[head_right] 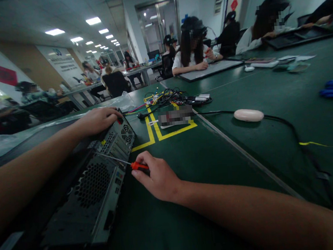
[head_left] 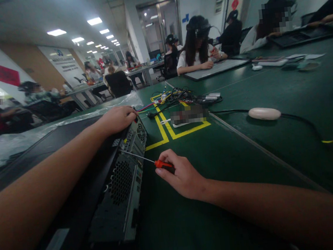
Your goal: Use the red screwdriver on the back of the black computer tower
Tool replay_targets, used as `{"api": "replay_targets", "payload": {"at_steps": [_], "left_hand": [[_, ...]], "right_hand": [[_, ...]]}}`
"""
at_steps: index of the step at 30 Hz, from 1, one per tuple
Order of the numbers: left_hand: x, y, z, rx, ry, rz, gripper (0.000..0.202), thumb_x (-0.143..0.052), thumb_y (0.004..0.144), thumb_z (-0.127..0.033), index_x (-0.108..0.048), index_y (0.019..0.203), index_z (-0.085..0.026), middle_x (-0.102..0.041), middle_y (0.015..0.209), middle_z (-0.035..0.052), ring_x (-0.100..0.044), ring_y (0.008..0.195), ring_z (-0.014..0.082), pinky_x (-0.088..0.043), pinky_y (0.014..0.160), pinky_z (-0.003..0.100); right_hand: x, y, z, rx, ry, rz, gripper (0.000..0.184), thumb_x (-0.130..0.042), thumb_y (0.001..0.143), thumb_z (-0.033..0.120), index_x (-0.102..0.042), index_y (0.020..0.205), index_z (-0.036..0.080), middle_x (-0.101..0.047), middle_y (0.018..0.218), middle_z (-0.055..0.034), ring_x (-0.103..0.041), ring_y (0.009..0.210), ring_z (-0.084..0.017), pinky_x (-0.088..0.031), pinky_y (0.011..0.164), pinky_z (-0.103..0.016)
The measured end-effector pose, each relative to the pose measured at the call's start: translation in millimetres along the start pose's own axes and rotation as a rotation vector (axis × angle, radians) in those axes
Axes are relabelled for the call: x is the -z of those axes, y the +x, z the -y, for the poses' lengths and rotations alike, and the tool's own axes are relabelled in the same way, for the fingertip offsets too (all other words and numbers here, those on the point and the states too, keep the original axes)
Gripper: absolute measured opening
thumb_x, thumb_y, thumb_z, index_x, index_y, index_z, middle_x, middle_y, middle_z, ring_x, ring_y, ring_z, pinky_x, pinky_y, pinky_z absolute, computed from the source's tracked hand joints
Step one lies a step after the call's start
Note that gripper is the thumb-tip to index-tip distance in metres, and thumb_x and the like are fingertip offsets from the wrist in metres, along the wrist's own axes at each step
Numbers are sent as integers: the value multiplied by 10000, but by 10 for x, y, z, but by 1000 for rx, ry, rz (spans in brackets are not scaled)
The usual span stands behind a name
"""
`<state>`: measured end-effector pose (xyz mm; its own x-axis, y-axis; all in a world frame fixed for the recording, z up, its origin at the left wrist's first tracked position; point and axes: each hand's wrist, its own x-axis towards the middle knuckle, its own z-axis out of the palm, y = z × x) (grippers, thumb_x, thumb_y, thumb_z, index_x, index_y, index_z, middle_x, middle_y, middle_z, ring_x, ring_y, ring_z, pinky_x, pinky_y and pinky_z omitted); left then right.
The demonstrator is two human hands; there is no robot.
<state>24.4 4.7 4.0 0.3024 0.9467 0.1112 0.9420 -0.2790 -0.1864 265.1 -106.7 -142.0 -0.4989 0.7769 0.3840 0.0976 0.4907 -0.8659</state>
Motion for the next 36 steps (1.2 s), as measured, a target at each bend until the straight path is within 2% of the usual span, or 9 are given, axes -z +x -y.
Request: {"api": "replay_targets", "payload": {"at_steps": [9, 17, 23, 29, 36], "left_hand": [[8, -3, 0, -5, -10, -2, 596, -276, 940, -397, -794, 1165, -205, -748, 1348, 73, -690, 1213, 276, -504, 1093, 362], [21, -16, -28, 4, -9, -1, 622, -259, 938, -397, -793, 1174, -183, -741, 1363, 95, -688, 1226, 287, -497, 1106, 373], [27, -20, -29, 12, -3, -2, 588, -272, 945, -381, -800, 1147, -221, -752, 1349, 61, -692, 1222, 270, -500, 1100, 354], [11, -6, -8, -13, -15, 2, 598, -272, 951, -399, -792, 1160, -189, -748, 1344, 94, -693, 1214, 286, -498, 1103, 373], [11, -13, -9, -11, -24, -6, 593, -269, 941, -394, -792, 1139, -195, -757, 1316, 91, -703, 1177, 287, -511, 1079, 388]], "right_hand": [[2, 7, 9, 4, 0, 2, 133, -644, 994, 310, -562, 1060, 228, -654, 892, -2, -627, 802, -188, -469, 778, -343], [17, 1, 37, -2, 6, 17, 130, -635, 1004, 316, -561, 1062, 225, -648, 881, 2, -619, 783, -184, -469, 770, -345], [13, -1, 28, -3, -1, 8, 127, -633, 1002, 317, -562, 1057, 227, -656, 895, -2, -621, 796, -184, -468, 765, -338], [1, -5, 21, -2, 4, 13, 130, -623, 1006, 326, -568, 1059, 220, -654, 884, -1, -626, 793, -185, -453, 749, -332], [6, -7, 48, -10, 16, 17, 119, -617, 1015, 327, -579, 1044, 218, -639, 831, 15, -600, 736, -165, -449, 717, -310]]}}
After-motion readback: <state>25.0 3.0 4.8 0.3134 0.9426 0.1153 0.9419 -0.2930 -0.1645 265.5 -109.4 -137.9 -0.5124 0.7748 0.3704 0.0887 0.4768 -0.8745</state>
